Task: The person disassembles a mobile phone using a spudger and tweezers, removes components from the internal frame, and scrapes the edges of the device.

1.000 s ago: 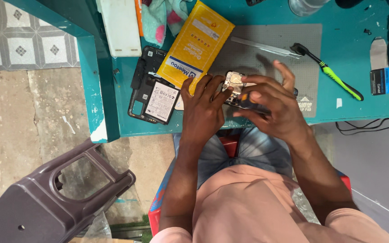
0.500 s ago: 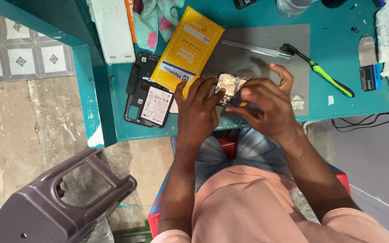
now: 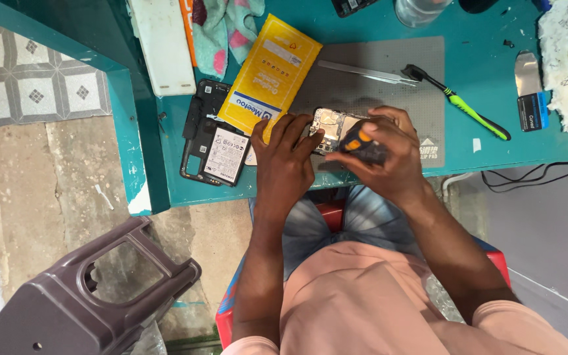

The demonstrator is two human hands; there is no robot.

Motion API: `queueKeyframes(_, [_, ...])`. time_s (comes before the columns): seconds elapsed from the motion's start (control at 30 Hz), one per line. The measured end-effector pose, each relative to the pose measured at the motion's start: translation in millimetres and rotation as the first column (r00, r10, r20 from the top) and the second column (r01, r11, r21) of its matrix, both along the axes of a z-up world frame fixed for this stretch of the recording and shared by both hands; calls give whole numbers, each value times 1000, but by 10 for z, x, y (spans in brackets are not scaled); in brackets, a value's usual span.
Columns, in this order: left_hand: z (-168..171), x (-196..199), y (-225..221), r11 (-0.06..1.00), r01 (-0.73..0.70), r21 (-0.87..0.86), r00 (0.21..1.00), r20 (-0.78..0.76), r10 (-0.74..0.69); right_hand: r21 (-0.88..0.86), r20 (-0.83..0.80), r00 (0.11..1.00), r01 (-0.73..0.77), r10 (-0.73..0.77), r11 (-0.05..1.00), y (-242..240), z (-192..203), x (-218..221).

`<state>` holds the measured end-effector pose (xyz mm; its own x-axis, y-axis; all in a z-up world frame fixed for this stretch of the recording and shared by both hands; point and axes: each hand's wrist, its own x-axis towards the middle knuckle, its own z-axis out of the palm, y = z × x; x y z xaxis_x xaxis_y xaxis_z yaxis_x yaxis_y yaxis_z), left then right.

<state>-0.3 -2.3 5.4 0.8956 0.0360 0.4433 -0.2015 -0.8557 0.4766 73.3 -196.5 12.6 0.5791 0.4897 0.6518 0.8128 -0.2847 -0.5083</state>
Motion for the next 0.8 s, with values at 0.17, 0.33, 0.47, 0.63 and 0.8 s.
queueKeyframes(0.17, [-8,-5,7,1000,5,-2,1000,-1,-5,278,-177,984,59,-9,959,-339,-30,-22])
queueKeyframes(0.33, [-6,9,12,1000,8,-1,1000,-1,-8,-12,24,943,332,-332,943,-850,293,358])
queueKeyframes(0.47, [-23,5,6,1000,0,-8,1000,8,0,-281,249,860,504,-446,816,-1023,470,612])
queueKeyframes(0.63, [-42,-6,5,1000,1,2,1000,-17,-1,-483,401,786,618,-470,620,-1136,399,788])
queueKeyframes(0.8, [-35,-2,21,1000,8,-23,1000,-24,-8,-559,324,805,587,-497,586,-1105,419,825])
